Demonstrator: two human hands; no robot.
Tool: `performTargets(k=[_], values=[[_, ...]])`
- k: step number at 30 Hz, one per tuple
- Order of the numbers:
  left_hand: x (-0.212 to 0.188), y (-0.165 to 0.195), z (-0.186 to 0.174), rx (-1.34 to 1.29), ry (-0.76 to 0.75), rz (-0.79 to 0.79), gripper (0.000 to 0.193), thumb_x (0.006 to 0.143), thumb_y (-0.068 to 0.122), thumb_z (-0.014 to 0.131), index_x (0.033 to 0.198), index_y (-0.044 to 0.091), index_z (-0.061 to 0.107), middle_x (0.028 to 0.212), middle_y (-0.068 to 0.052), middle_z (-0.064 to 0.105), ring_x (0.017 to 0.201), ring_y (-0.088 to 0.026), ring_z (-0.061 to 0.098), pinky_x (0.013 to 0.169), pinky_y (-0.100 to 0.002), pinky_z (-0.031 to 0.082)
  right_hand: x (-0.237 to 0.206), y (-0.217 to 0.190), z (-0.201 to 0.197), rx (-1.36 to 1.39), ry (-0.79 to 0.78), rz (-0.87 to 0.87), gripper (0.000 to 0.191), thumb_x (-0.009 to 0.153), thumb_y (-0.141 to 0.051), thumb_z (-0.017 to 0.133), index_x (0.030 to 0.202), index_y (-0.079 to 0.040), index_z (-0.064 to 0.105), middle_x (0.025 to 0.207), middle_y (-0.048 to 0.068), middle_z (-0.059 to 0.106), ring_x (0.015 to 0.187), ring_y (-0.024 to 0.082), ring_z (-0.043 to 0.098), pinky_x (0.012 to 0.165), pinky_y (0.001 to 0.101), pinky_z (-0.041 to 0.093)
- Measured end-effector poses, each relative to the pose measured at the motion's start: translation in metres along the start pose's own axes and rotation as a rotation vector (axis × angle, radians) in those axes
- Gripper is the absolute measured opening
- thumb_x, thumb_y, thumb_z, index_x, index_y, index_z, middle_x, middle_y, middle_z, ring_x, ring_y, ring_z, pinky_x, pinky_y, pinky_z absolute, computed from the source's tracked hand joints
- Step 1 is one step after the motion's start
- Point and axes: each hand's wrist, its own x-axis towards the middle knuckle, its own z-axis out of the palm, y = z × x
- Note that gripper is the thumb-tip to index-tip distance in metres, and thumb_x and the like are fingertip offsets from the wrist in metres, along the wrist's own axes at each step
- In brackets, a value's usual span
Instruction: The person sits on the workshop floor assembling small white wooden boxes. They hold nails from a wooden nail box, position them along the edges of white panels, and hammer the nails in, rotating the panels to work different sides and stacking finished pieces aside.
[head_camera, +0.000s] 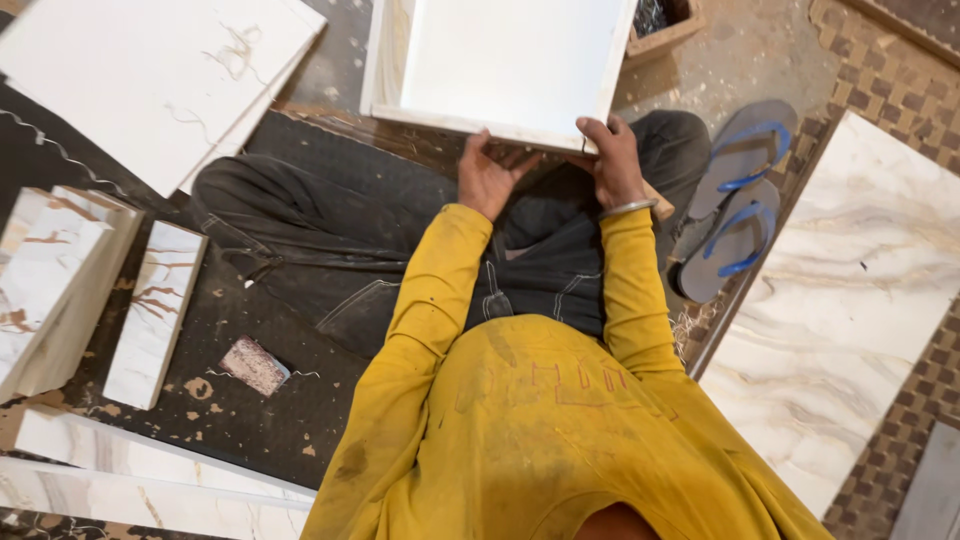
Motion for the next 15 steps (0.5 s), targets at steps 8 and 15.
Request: performTargets(k=[8, 15], values=[[-0.001, 0.010, 0.026, 0.310, 0.310, -0.020, 0.131, 0.075, 0.036, 0.088, 0.156, 0.001, -0.010, 0.156, -0.025, 0.033, 0.141, -0.040, 0.043, 0.110, -0.059, 0.050, -0.007, 0.003, 0.005, -0.047, -0.078, 0.040, 0.064, 0.092, -0.044, 0.070, 0.136, 0.000, 0.055, 0.129, 0.015, 0.063, 0.118, 0.026, 0.065, 0.094, 0.0452, 0.061], [0.007, 0.078, 0.042, 0.485, 0.639, 0.252, 0.127, 0.077, 0.019, 0.078, 0.160, 0.023, -0.017, 0.167, -0.012, 0.007, 0.153, -0.034, 0.028, 0.118, -0.056, 0.020, -0.007, 0.011, 0.008, -0.103, 0.016, 0.041, 0.076, 0.091, -0.062, 0.059, 0.146, -0.011, 0.045, 0.137, 0.011, 0.059, 0.126, 0.028, 0.059, 0.098, 0.0496, 0.056]])
